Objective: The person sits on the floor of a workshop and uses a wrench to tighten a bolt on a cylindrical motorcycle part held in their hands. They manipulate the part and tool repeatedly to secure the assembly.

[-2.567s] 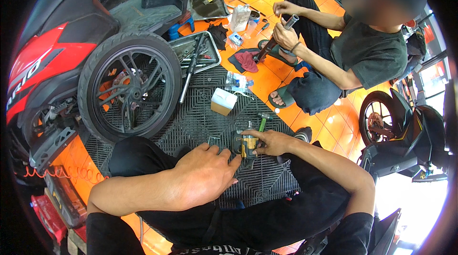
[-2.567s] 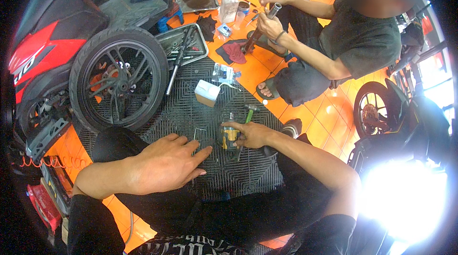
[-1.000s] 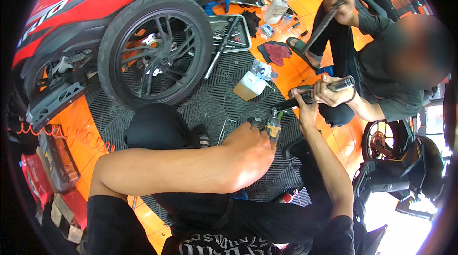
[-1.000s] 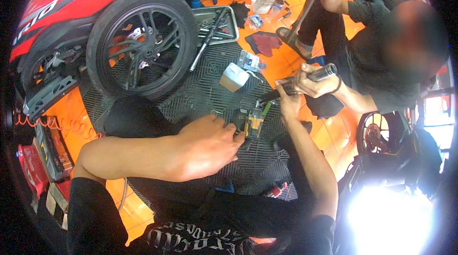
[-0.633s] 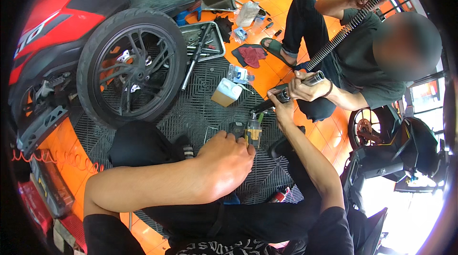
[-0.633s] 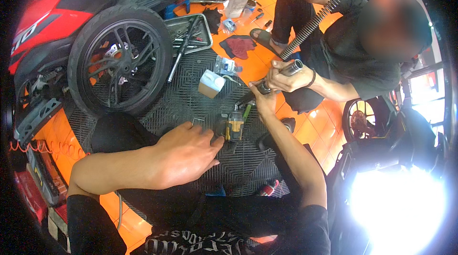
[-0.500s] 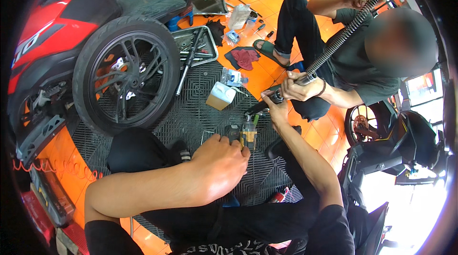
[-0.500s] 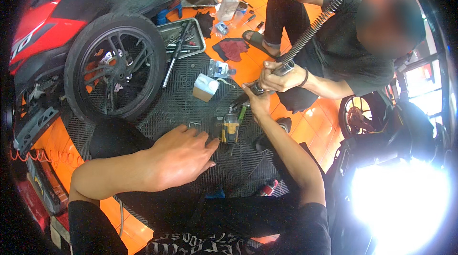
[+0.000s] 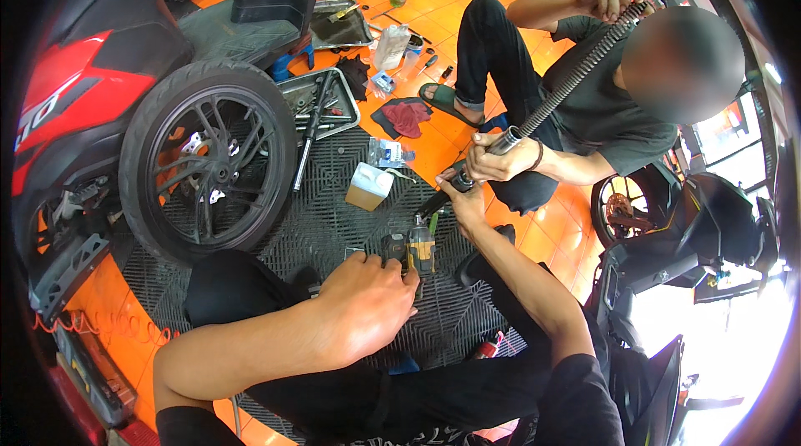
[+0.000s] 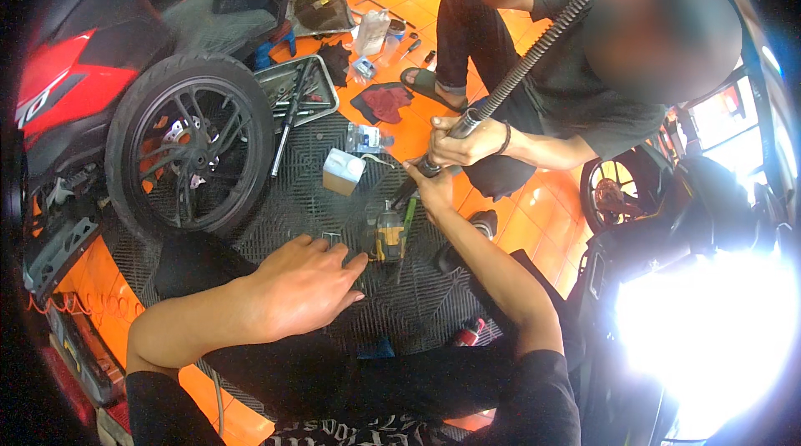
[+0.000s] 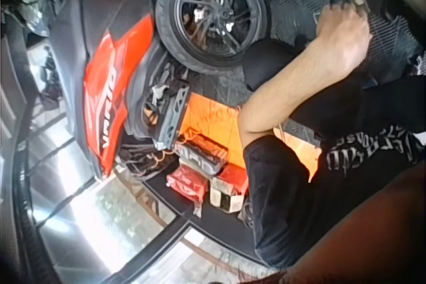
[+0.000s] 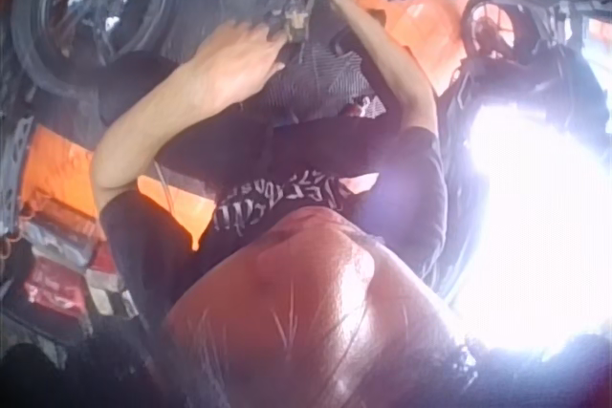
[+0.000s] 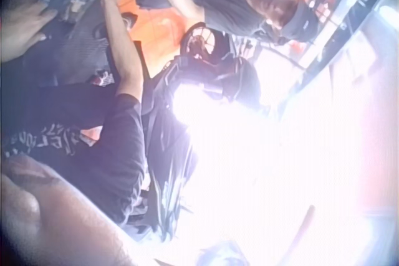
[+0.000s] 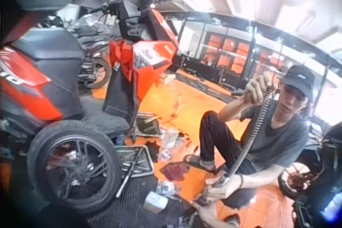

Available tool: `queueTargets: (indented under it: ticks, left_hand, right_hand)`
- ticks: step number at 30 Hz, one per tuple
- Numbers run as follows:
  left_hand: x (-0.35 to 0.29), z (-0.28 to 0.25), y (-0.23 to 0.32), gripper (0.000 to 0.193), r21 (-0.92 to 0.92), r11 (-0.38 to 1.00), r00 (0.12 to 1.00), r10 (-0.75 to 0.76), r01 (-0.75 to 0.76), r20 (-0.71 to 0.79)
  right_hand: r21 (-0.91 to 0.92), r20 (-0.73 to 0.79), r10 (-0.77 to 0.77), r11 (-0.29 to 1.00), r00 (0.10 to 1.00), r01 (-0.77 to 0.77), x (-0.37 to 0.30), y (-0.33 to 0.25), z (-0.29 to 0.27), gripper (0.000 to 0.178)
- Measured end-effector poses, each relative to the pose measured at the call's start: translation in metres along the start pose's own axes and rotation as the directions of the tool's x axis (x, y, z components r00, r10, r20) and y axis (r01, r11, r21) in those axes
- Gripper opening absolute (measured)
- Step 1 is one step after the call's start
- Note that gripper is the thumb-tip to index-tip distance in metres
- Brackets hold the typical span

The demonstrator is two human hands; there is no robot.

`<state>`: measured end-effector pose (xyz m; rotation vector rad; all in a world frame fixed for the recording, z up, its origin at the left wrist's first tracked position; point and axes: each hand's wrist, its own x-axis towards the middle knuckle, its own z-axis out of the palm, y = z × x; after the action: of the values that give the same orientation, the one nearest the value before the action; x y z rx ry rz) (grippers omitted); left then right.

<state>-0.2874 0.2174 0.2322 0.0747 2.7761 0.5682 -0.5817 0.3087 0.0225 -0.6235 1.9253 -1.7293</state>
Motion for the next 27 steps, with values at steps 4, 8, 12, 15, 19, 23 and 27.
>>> queueTargets:
  ticks: [4,8,12,15,19,23,27]
  left_hand:
    - [-0.001,0.001,0.000,0.049,0.010,1.000,1.000,0.007,-0.006,-0.015]
    - [0.000,0.000,0.000,0.050,0.017,1.000,1.000,-0.001,0.001,-0.016]
    - [0.002,0.004,0.001,0.050,0.009,1.000,1.000,0.008,-0.007,-0.026]
    - [0.002,0.002,0.000,0.050,0.007,1.000,1.000,-0.001,0.001,-0.025]
    - [-0.001,0.002,-0.001,0.050,0.006,1.000,1.000,-0.004,0.004,-0.021]
    - [0.000,0.003,-0.001,0.048,0.026,0.999,0.998,0.023,-0.021,-0.051]
    - [-0.003,0.004,-0.001,0.048,0.030,1.000,0.999,0.008,-0.006,-0.044]
  right_hand:
    - [0.008,-0.020,0.016,1.000,1.000,-0.015,0.000,0.003,-0.002,0.018]
    - [-0.031,-0.024,0.029,0.999,0.999,-0.030,0.002,0.004,-0.003,0.019]
    - [-0.043,-0.042,0.008,0.999,0.999,-0.009,0.002,0.009,-0.005,0.020]
    - [-0.065,-0.039,-0.014,0.998,0.999,0.011,0.003,0.007,-0.002,0.020]
    - [-0.046,-0.016,-0.016,0.999,1.000,0.015,-0.003,0.004,0.004,0.021]
    - [-0.030,-0.036,-0.026,0.999,0.999,0.025,-0.004,0.016,-0.002,0.021]
    - [-0.094,-0.014,0.069,0.993,0.997,-0.070,-0.013,0.013,0.004,0.020]
